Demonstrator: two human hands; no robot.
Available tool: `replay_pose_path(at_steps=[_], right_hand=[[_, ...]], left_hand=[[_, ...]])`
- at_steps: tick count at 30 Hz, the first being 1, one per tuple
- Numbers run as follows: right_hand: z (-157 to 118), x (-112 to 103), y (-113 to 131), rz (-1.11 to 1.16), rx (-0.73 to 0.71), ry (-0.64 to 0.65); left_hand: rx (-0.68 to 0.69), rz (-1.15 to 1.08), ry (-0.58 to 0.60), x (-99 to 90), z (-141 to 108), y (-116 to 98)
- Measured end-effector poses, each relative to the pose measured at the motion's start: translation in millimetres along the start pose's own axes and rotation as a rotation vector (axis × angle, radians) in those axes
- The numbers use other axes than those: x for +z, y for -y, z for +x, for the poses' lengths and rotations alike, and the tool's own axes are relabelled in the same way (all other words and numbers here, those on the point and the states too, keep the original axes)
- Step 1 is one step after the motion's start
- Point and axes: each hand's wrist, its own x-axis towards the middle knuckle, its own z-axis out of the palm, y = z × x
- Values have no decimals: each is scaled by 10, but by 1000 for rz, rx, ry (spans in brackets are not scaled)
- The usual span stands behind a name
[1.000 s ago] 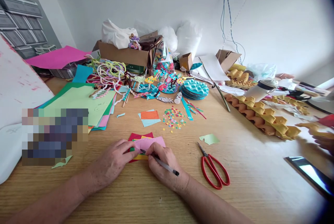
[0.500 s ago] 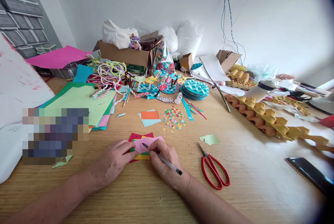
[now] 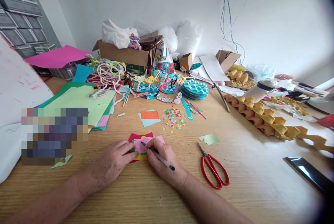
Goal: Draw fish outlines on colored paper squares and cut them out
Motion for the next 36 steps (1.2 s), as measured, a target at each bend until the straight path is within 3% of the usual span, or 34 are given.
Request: replay_pose_path(at_steps=[31, 36], right_hand=[[-54, -42, 42, 20, 76, 53], [-54, -42, 28, 44, 78, -11]], left_hand=[[13, 42, -27, 11, -4, 5], [5, 31, -16, 8, 6, 1]])
